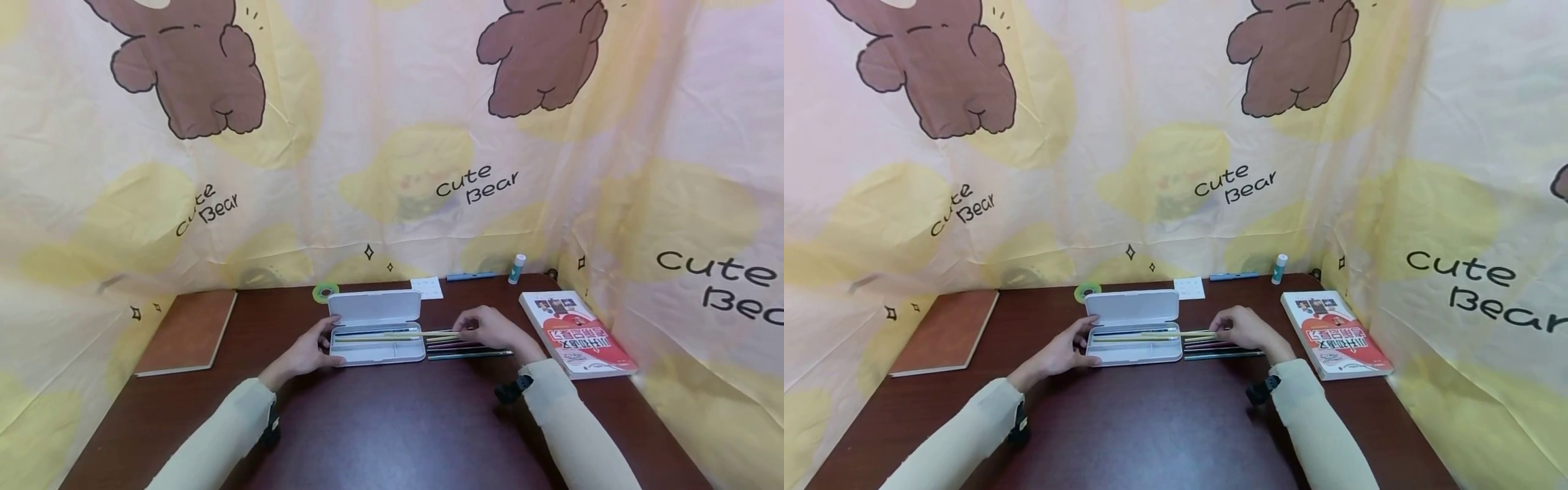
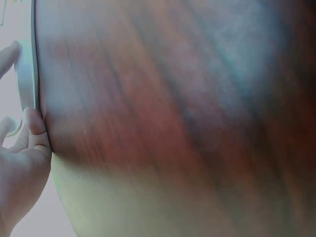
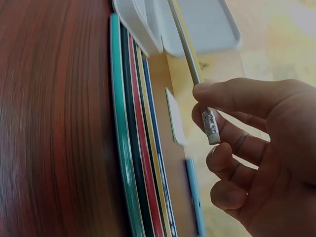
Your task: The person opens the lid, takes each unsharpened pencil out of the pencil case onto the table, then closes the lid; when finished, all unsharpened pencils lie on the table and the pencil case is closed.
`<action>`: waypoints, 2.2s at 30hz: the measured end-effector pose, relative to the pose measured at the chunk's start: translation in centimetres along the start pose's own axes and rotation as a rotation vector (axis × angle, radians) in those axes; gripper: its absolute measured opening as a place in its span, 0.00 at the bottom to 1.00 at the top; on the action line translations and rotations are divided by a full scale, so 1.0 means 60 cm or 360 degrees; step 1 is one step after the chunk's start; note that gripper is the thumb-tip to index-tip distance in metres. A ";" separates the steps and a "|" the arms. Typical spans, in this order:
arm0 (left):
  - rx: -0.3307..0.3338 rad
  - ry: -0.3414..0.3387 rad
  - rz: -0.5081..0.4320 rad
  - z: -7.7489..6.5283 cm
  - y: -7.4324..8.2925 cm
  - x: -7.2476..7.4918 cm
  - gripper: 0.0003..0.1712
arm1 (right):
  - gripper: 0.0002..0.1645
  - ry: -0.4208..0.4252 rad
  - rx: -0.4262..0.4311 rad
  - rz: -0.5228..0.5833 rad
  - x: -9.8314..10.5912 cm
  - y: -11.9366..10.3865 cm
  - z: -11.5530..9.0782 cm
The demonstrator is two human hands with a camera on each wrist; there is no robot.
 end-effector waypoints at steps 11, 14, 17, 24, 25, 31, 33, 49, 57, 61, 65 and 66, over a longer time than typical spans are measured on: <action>0.0026 -0.0004 0.0033 0.003 -0.005 -0.002 0.56 | 0.05 0.0058 -0.0151 -0.0033 0.052 0.065 -0.050; 0.0014 0.0000 0.0012 0.003 -0.004 -0.001 0.56 | 0.05 0.0058 -0.0141 -0.0032 0.063 0.078 -0.060; -0.0002 -0.0003 -0.0002 0.002 -0.001 -0.001 0.57 | 0.05 0.0047 -0.0156 0.0009 0.071 0.089 -0.071; -0.0017 0.0003 0.0007 0.002 -0.002 -0.001 0.57 | 0.05 0.0049 -0.0271 0.0059 0.077 0.116 -0.087; -0.0018 0.0005 0.0009 0.002 -0.002 -0.001 0.56 | 0.05 0.0044 -0.0275 0.0062 0.076 0.118 -0.088; -0.0009 0.0002 0.0012 0.002 0.002 0.001 0.57 | 0.05 0.0026 -0.0268 0.0075 0.075 0.125 -0.088; -0.0005 -0.0002 0.0011 0.002 0.003 0.002 0.57 | 0.05 0.0024 -0.0255 0.0073 0.075 0.124 -0.087; -0.0025 -0.0014 0.0016 0.000 0.005 0.003 0.57 | 0.05 -0.0008 -0.0249 0.0065 0.068 0.116 -0.079; -0.0019 -0.0002 0.0013 0.001 0.004 0.003 0.57 | 0.05 0.0020 -0.0263 0.0062 0.068 0.124 -0.077; -0.0025 -0.0010 0.0014 0.001 0.005 0.003 0.57 | 0.05 0.0052 -0.0268 0.0045 0.068 0.130 -0.075; -0.0024 -0.0011 0.0011 0.001 0.004 0.003 0.57 | 0.05 0.0072 -0.0252 0.0057 0.067 0.129 -0.072; -0.0023 -0.0011 0.0009 0.001 0.004 0.003 0.57 | 0.05 0.0076 -0.0255 0.0060 0.067 0.129 -0.072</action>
Point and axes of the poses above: each hand's wrist, its own z-axis towards the middle knuckle, its own x-axis out of the back of the hand, y = z × x, the point moved 9 cm from there along z, towards the middle knuckle, and after that the axes turned 15 degrees about z, right-handed, at the moved point
